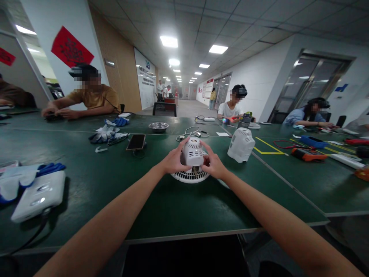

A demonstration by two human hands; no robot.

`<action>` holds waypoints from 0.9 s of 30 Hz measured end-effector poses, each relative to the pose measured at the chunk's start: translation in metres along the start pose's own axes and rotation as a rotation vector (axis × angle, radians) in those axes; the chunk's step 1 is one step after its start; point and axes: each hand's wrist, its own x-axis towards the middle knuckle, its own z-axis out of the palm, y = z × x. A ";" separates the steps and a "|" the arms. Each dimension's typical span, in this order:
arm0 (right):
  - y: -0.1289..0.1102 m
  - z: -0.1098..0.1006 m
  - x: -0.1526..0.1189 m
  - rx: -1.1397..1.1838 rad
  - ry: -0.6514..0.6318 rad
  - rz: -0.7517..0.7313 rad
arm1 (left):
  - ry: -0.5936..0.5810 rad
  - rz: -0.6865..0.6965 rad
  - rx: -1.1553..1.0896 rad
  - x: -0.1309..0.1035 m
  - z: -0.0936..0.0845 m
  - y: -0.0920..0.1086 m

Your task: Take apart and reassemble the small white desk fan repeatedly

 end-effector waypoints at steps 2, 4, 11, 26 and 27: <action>-0.001 -0.001 0.000 0.015 -0.005 0.014 | 0.010 -0.010 0.016 0.001 0.000 0.002; -0.002 -0.002 0.001 0.032 -0.007 0.024 | 0.015 -0.024 0.031 0.001 0.000 0.004; -0.002 -0.003 0.003 0.043 -0.022 0.037 | 0.011 -0.041 0.006 0.001 -0.002 0.002; -0.006 -0.003 0.003 -0.148 -0.049 0.002 | -0.052 0.005 0.062 0.002 -0.005 -0.006; -0.006 -0.003 0.003 -0.156 -0.048 0.003 | -0.049 -0.006 0.075 0.002 -0.005 -0.005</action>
